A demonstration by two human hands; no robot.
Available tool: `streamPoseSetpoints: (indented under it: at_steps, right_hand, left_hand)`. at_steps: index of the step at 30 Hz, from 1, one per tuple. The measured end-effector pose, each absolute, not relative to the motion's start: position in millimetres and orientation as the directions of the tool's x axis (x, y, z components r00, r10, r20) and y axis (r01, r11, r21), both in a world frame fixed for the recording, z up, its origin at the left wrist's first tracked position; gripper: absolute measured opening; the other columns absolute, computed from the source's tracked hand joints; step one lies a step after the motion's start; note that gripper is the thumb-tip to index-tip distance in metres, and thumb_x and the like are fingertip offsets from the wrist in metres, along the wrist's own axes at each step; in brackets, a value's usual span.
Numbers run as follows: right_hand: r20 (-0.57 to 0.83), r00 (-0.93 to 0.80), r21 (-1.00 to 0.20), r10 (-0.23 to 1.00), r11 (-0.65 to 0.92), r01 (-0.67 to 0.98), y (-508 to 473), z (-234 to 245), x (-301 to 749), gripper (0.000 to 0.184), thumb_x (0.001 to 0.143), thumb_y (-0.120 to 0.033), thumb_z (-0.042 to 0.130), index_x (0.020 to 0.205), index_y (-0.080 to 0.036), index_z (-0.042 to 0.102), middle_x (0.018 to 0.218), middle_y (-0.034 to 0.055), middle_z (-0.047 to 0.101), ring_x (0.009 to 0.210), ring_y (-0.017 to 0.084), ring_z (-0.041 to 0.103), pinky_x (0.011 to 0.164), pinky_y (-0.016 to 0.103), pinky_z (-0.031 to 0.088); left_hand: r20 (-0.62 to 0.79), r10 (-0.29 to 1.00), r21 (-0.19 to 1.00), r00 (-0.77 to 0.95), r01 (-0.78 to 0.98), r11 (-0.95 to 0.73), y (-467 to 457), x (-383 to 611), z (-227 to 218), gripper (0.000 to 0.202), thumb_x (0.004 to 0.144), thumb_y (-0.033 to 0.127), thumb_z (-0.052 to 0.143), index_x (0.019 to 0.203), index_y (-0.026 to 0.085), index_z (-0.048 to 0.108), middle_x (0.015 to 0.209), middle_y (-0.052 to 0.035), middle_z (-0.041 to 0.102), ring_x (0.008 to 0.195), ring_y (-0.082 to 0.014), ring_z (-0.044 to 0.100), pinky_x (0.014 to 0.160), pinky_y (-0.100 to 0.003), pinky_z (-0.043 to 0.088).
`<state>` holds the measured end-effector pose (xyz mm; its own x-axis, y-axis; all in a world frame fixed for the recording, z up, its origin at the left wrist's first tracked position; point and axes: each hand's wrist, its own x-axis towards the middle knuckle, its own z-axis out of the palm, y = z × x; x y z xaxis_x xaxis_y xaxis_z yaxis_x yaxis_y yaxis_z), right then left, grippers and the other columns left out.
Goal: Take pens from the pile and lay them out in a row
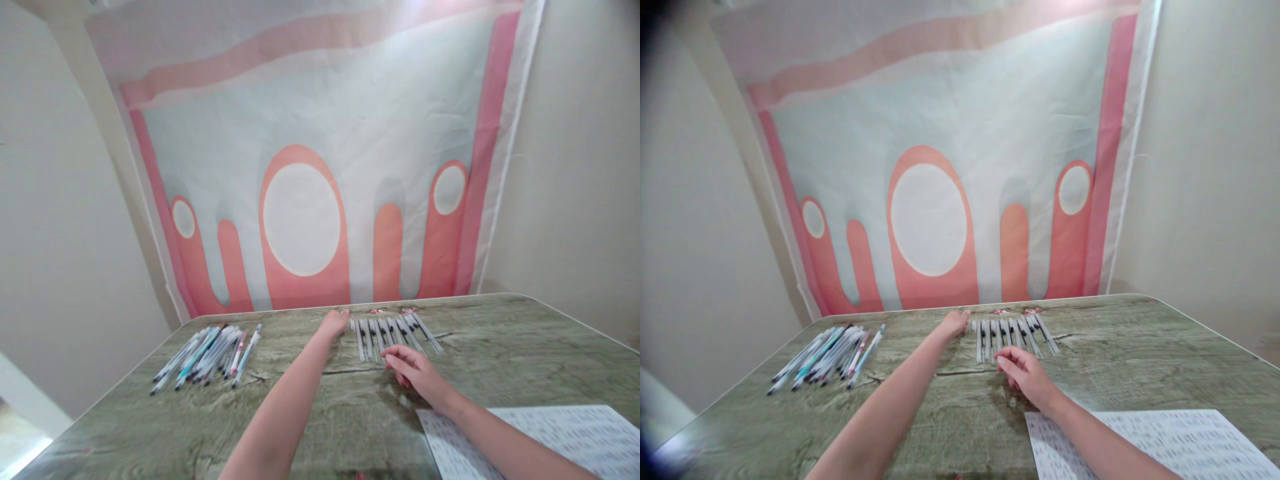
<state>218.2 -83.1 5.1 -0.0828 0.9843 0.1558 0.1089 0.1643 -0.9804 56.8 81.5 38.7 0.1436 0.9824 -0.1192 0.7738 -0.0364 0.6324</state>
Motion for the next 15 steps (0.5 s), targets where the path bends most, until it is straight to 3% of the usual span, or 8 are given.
streamPoseSetpoints:
  at_steps: [2, 4, 5, 6, 9, 15]
  right_hand:
    - [0.155, -0.077, -0.978, 0.985, 0.165, 0.130, -81.7, 2.4, 217.8, 0.033, 0.076, -0.045, 0.048, 0.089, -0.016, 0.055, 0.068, -0.0002, 0.054, 0.044, 0.005, 0.040, 0.042, 0.018, 0.030]
    - [0.156, -0.079, -0.972, 0.985, 0.167, 0.166, -80.7, 0.3, 216.8, 0.033, 0.075, -0.045, 0.048, 0.088, -0.016, 0.055, 0.068, -0.0003, 0.054, 0.045, 0.006, 0.041, 0.042, 0.019, 0.031]
    - [0.160, -0.087, -0.967, 0.983, 0.174, 0.186, -80.8, -0.1, 216.1, 0.033, 0.076, -0.045, 0.048, 0.088, -0.016, 0.055, 0.068, -0.0004, 0.054, 0.046, 0.006, 0.042, 0.043, 0.019, 0.032]
    - [0.166, -0.104, -0.960, 0.981, 0.184, 0.209, -81.4, 0.2, 215.2, 0.033, 0.076, -0.045, 0.047, 0.088, -0.016, 0.055, 0.067, -0.0005, 0.054, 0.047, 0.007, 0.042, 0.044, 0.019, 0.033]
    - [0.184, -0.187, -0.926, 0.965, 0.234, 0.295, -86.0, 4.4, 211.8, 0.031, 0.078, -0.044, 0.045, 0.081, -0.016, 0.057, 0.065, -0.0007, 0.054, 0.050, 0.008, 0.043, 0.046, 0.020, 0.033]
    - [0.226, -0.265, -0.856, 0.937, 0.321, 0.405, -93.9, 12.7, 207.1, 0.032, 0.079, -0.043, 0.044, 0.068, -0.015, 0.056, 0.057, -0.0019, 0.052, 0.052, 0.009, 0.043, 0.049, 0.020, 0.031]
  left_hand:
    - [-0.130, 0.976, 0.715, 0.173, 0.699, -0.029, 66.4, 53.1, 46.1, 0.040, 0.083, 0.036, 0.025, 0.092, 0.013, 0.056, 0.074, -0.0086, 0.061, 0.051, -0.0098, 0.050, 0.044, -0.019, 0.032]
    - [-0.167, 0.956, 0.844, 0.241, 0.536, 0.013, 46.5, 50.0, 49.7, 0.035, 0.083, 0.035, 0.027, 0.100, 0.017, 0.051, 0.075, -0.0039, 0.059, 0.044, -0.0058, 0.043, 0.039, -0.017, 0.027]
    - [-0.206, 0.928, 0.944, 0.312, 0.311, 0.105, 35.2, 49.0, 49.7, 0.032, 0.081, 0.036, 0.032, 0.099, 0.017, 0.050, 0.075, -0.0027, 0.057, 0.043, -0.0046, 0.040, 0.038, -0.016, 0.023]
    - [-0.229, 0.888, 0.973, 0.398, 0.070, 0.219, 23.6, 48.9, 48.5, 0.029, 0.080, 0.036, 0.037, 0.097, 0.017, 0.050, 0.072, -0.0015, 0.055, 0.042, -0.0039, 0.039, 0.037, -0.015, 0.022]
    - [-0.158, 0.835, 0.817, 0.527, -0.405, 0.410, -9.1, 53.5, 40.5, 0.023, 0.077, 0.034, 0.047, 0.091, 0.016, 0.050, 0.067, 0.0006, 0.050, 0.048, -0.0042, 0.043, 0.041, -0.014, 0.028]
    - [-0.069, 0.850, 0.633, 0.523, -0.635, 0.443, -43.9, 73.3, 35.8, 0.021, 0.075, 0.031, 0.055, 0.090, 0.017, 0.052, 0.077, -0.0026, 0.055, 0.066, -0.0080, 0.053, 0.063, -0.021, 0.043]
